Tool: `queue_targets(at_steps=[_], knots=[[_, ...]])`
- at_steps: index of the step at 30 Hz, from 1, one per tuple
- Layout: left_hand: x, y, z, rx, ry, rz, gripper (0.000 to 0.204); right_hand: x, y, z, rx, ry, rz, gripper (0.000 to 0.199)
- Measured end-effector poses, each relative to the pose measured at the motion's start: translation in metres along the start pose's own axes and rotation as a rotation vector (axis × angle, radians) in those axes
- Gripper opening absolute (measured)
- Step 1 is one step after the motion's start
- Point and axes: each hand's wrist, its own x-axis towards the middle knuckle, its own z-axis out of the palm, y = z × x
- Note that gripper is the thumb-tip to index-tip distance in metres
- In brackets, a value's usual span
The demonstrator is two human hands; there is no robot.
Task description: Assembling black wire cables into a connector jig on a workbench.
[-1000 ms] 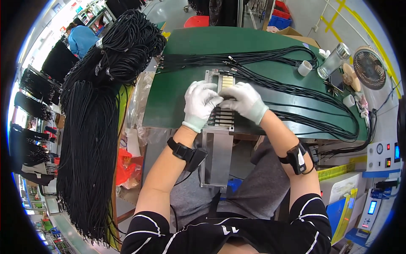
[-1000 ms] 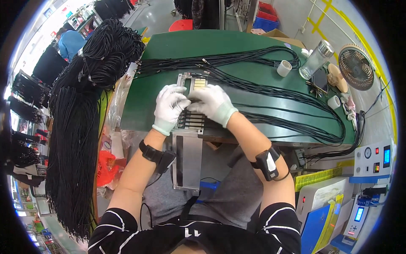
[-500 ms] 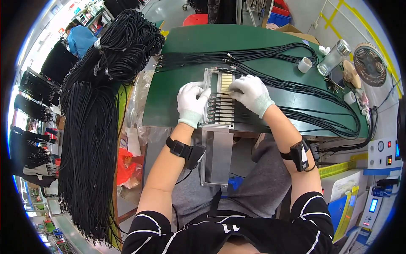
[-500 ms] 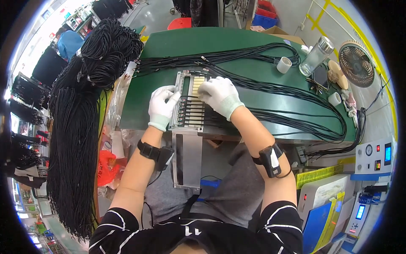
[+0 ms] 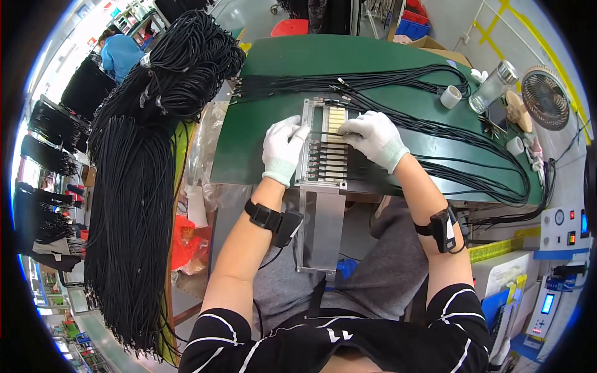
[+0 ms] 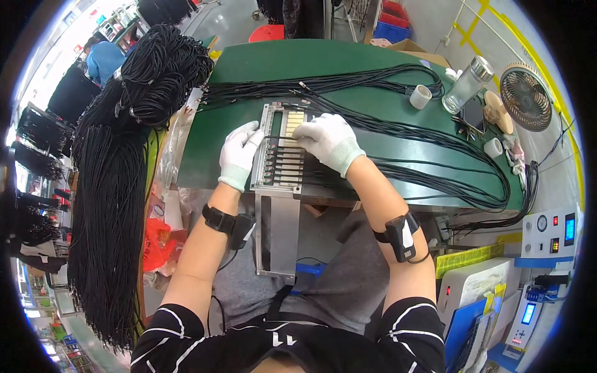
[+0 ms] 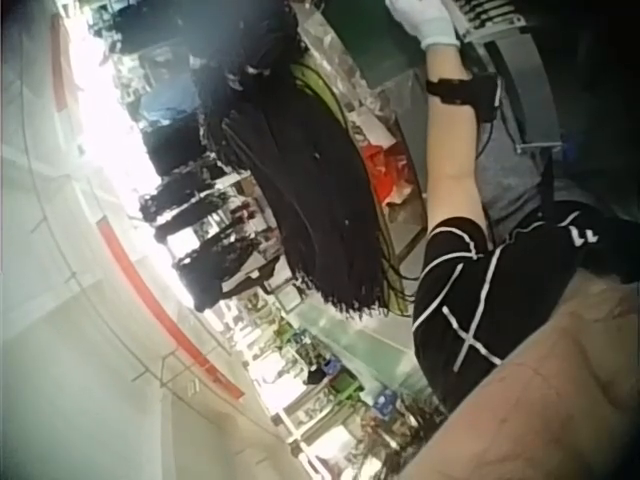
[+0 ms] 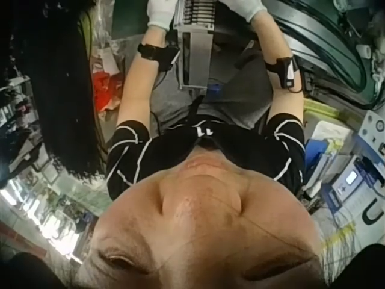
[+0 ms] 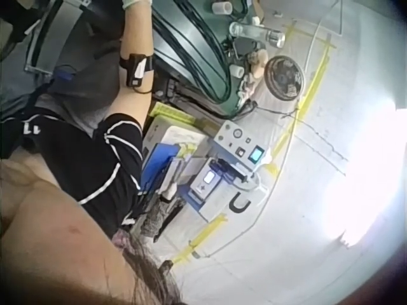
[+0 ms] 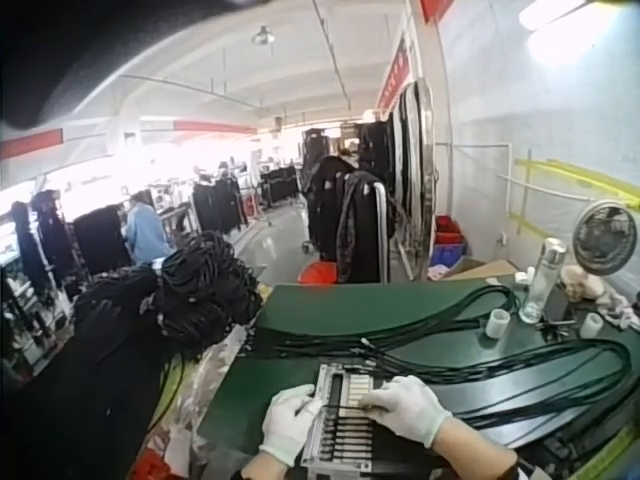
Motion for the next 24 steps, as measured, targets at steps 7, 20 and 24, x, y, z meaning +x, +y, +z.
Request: queue_targets(at_steps=[7,20,24], knots=[[-0.001,0.006,-0.008,0.084,-0.080,-0.029,0.025,-0.007,0.006,-0.006,-0.092,-0.076,0.068,0.011],[-0.001,0.004,-0.007,0.052,-0.117,-0.060,0.024,-0.004,-0.008,-0.014,-0.124,-0.163,0.115,0.013],[-0.007,0.017,0.002,0.220,-0.167,0.139,0.026,-0.003,-0.008,-0.008,-0.125,-0.122,0.093,0.013]])
